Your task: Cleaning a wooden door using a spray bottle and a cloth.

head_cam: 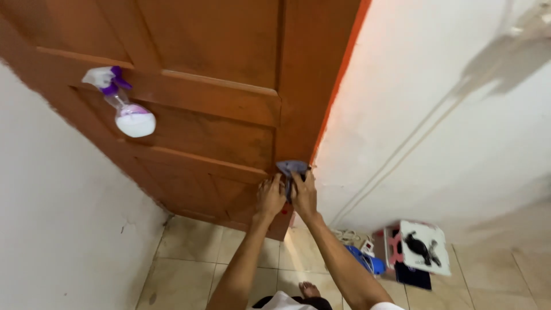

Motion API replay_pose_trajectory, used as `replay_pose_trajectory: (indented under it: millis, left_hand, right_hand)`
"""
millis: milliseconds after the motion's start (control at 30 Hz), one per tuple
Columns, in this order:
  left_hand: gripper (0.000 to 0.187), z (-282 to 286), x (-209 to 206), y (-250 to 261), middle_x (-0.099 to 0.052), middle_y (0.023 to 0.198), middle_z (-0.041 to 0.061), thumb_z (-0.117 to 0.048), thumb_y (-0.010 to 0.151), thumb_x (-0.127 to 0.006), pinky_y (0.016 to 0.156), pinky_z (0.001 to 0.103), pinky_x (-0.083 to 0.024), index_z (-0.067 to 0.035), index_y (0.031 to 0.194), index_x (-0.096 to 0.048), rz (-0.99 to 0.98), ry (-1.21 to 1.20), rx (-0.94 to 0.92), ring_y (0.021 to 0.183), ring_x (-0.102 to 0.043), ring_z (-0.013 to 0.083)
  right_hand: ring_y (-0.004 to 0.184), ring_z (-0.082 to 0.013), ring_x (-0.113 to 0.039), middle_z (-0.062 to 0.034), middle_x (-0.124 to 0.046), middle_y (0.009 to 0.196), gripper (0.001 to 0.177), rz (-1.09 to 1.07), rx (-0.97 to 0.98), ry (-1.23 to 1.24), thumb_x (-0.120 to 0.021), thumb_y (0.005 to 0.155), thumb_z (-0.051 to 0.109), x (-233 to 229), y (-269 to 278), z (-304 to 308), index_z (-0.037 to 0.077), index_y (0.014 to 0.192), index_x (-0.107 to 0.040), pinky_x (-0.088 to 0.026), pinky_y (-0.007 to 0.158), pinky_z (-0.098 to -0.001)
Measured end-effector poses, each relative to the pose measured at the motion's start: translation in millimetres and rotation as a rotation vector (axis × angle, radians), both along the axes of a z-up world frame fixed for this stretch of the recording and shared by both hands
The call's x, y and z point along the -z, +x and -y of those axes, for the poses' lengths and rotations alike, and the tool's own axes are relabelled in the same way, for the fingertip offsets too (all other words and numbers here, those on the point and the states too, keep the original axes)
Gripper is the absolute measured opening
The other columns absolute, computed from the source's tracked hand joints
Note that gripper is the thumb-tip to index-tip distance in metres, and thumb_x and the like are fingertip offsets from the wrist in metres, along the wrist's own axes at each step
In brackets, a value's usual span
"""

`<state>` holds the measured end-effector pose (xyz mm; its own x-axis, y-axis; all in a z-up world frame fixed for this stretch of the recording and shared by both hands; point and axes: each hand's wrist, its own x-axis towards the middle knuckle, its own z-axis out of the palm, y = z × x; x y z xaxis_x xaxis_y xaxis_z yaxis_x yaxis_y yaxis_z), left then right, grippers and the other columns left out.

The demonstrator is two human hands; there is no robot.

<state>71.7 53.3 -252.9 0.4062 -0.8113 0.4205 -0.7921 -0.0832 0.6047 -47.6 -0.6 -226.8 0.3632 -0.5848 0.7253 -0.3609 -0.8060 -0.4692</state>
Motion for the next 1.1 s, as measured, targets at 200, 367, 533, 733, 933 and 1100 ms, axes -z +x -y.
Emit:
replay_pose_trajectory:
  millis: [200,367,533,733,933,1100]
  left_hand:
    - [0.046,-2.2,-9.3,0.5,-0.07,0.113,0.024,-0.017,0.091,-0.063,0.103,0.058,-0.043,-0.01,0.135,-0.055,-0.017,0.144,0.077,0.108,-0.064,0.0451]
    - [0.069,4.7,4.6,6.0,-0.068,0.118,0.028,-0.017,0.088,-0.063,0.108,0.057,-0.038,-0.013,0.153,-0.04,0.001,0.151,0.102,0.114,-0.061,0.0469]
    - [0.077,-0.6,-0.4,3.5,-0.067,0.12,0.03,-0.02,0.093,-0.061,0.121,0.054,-0.032,-0.014,0.162,-0.028,-0.044,0.299,0.119,0.119,-0.061,0.045]
    - [0.089,-1.1,7.8,11.8,-0.053,0.139,0.031,-0.02,0.086,-0.066,0.121,0.057,-0.017,-0.014,0.162,-0.02,0.005,0.205,0.154,0.134,-0.046,0.0448]
    - [0.087,-4.1,26.7,25.8,-0.047,0.148,0.027,-0.02,0.086,-0.064,0.122,0.058,-0.012,-0.013,0.161,-0.021,0.056,0.283,0.214,0.142,-0.04,0.0394]
    - [0.068,-4.6,23.0,44.0,-0.053,0.148,0.024,-0.019,0.09,-0.059,0.126,0.057,-0.015,-0.011,0.155,-0.039,0.098,0.302,0.274,0.146,-0.041,0.0395]
  right_hand:
    - [0.111,-0.0463,-0.058,-0.0242,-0.058,0.122,0.047,-0.079,0.108,0.134,-0.06,0.084,-0.004,-0.2,-6.6,-17.3,0.007,0.129,-0.064,-0.052,0.091,-0.0521]
    - [0.11,-0.0474,-0.057,-0.0257,-0.056,0.124,0.048,-0.121,0.167,0.2,-0.059,0.084,-0.003,-26.7,-5.5,-24.3,0.005,0.131,-0.062,-0.052,0.089,-0.0532]
    - [0.111,-0.0462,-0.059,-0.0243,-0.057,0.125,0.045,-0.13,0.167,0.192,-0.06,0.088,0.0,-14.3,-0.8,-24.7,0.008,0.132,-0.063,-0.053,0.09,-0.0515]
    - [0.112,-0.0449,-0.059,-0.0237,-0.059,0.124,0.045,-0.125,0.241,0.186,-0.061,0.084,-0.001,9.7,-4.7,-26.1,0.008,0.128,-0.067,-0.052,0.092,-0.0498]
    - [0.111,-0.0404,-0.063,-0.0221,-0.06,0.123,0.046,-0.036,0.259,0.346,-0.061,0.089,0.0,-14.8,11.1,-44.3,0.009,0.134,-0.066,-0.053,0.095,-0.0457]
    - [0.115,-0.0439,-0.061,-0.0249,-0.059,0.131,0.042,-0.061,0.265,0.177,-0.065,0.083,0.0,41.4,17.0,-56.1,0.008,0.124,-0.071,-0.051,0.096,-0.047]
